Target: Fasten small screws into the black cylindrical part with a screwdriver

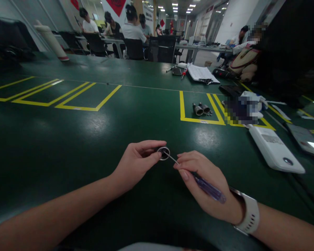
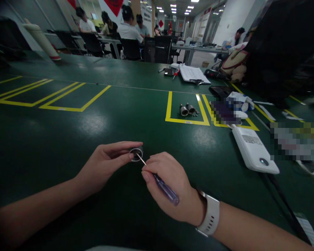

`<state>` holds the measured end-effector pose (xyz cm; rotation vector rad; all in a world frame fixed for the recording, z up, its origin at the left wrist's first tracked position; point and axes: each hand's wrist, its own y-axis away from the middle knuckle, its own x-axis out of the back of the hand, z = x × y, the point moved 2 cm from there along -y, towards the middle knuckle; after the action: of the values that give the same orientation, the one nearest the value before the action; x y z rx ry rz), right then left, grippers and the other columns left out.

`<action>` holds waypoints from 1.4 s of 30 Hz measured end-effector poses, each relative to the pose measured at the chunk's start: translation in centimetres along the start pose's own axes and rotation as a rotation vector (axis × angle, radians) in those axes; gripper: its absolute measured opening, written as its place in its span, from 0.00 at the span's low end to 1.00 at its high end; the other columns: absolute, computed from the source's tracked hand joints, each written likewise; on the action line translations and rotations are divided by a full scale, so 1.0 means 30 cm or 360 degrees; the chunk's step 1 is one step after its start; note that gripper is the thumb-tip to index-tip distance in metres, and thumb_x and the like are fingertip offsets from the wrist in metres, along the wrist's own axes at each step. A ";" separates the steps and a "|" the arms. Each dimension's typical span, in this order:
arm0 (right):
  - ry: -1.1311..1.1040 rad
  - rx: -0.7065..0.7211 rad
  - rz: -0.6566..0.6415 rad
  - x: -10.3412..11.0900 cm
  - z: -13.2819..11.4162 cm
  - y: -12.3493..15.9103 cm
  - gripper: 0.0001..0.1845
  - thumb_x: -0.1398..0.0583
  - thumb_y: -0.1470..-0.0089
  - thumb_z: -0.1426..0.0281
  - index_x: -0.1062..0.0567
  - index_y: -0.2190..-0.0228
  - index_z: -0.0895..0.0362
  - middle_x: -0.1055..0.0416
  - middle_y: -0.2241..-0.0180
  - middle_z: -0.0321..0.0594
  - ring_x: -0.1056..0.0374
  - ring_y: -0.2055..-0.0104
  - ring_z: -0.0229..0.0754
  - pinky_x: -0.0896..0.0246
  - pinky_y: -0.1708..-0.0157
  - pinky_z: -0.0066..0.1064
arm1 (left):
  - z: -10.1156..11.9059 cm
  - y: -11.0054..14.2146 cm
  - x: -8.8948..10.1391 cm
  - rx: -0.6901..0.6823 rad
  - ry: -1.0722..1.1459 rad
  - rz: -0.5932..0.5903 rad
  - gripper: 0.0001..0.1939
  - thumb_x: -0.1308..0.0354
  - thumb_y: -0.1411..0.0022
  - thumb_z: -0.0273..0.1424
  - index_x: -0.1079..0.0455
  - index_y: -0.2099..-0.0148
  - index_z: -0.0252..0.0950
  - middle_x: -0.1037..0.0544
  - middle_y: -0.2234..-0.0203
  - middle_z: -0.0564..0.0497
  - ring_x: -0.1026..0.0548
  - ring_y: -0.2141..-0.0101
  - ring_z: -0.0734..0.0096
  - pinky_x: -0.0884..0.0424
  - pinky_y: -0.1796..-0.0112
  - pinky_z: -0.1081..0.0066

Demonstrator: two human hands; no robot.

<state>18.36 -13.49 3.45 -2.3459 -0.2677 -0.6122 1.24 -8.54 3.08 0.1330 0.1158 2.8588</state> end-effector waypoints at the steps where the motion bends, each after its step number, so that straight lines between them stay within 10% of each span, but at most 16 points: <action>1: 0.0031 0.0032 -0.0020 -0.002 -0.002 0.001 0.09 0.45 0.48 0.79 0.30 0.63 0.58 0.28 0.66 0.42 0.32 0.59 0.41 0.37 0.58 0.36 | 0.000 0.001 -0.001 -0.0019 -0.0011 0.0001 0.14 0.40 0.50 0.25 0.26 0.58 0.35 0.20 0.66 0.50 0.23 0.65 0.69 0.26 0.61 0.71; 25: 0.0426 0.0337 -0.0231 -0.029 -0.029 -0.008 0.08 0.45 0.49 0.79 0.31 0.65 0.60 0.28 0.69 0.44 0.33 0.63 0.42 0.36 0.57 0.39 | 0.015 0.010 -0.019 -0.0108 -0.0076 0.0086 0.08 0.43 0.53 0.24 0.25 0.69 0.34 0.22 0.63 0.49 0.24 0.64 0.68 0.26 0.61 0.69; 36: 0.0218 0.0191 -0.0151 -0.009 -0.013 0.002 0.13 0.44 0.49 0.78 0.33 0.60 0.56 0.29 0.65 0.43 0.33 0.61 0.43 0.37 0.58 0.41 | 0.017 -0.006 -0.002 -0.0012 0.0004 0.0013 0.09 0.44 0.50 0.25 0.27 0.64 0.34 0.22 0.63 0.48 0.24 0.63 0.67 0.28 0.60 0.67; 42: 0.0088 -0.0167 -0.0015 0.024 0.006 -0.020 0.07 0.44 0.47 0.74 0.30 0.64 0.55 0.29 0.67 0.40 0.33 0.64 0.41 0.36 0.64 0.34 | 0.009 -0.081 0.042 0.0028 0.0104 -0.0014 0.26 0.39 0.56 0.20 0.34 0.52 0.36 0.24 0.62 0.48 0.25 0.62 0.67 0.30 0.57 0.64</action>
<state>18.84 -12.90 4.02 -2.4249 -0.2264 -0.7102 0.72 -5.83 3.23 0.0428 0.1547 2.8542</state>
